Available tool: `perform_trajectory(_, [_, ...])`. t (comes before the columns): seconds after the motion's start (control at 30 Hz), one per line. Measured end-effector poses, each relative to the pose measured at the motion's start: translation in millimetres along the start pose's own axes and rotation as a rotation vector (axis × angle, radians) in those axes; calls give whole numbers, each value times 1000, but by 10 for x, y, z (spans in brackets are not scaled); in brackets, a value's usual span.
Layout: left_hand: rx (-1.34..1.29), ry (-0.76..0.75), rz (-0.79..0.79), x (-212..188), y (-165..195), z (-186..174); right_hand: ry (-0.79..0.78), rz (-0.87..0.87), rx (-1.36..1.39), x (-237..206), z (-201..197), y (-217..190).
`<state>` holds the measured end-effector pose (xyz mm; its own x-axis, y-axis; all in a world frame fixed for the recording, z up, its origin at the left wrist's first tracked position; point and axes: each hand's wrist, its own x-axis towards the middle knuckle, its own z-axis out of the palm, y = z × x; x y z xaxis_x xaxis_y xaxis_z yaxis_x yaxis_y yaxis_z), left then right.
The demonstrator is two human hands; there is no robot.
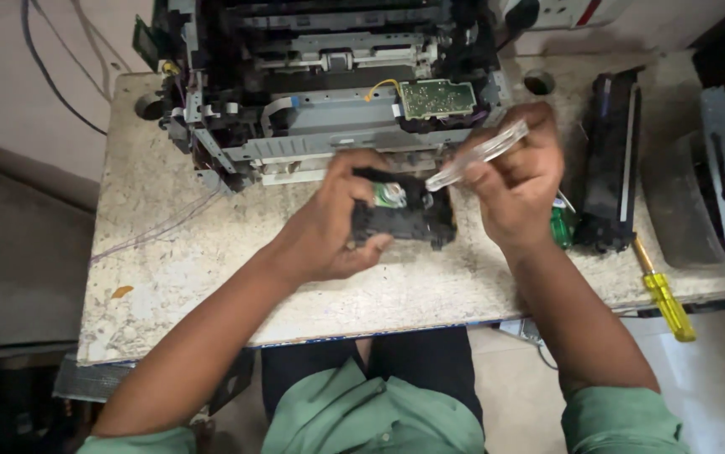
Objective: The person cleans a small transparent plastic part with a cotton swab, then inserts it into a black plastic housing with a circuit board. They use a green screwdriver to tighten screws on the housing, completing the assembly of the component.
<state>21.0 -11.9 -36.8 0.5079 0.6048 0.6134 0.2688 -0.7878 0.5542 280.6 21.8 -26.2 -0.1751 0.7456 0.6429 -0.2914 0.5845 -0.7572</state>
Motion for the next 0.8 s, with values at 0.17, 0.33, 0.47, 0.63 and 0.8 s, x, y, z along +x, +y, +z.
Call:
perform_trajectory(0.17, [40, 74, 115, 2, -9, -94, -113, 17, 85, 37, 64, -64])
perform_trajectory(0.33, [8, 44, 96, -13, 37, -79, -172, -43, 35, 35, 57, -109])
perform_trajectory(0.47, [44, 39, 119, -18, 48, -68, -189, -19, 26, -1, 51, -115])
perform_trajectory(0.63, [93, -24, 111, -21, 83, -100, -225, -60, -66, -19, 75, -77])
perform_trajectory(0.8, [82, -38, 150, 0, 113, -123, -252, -55, -66, -26, 91, -71])
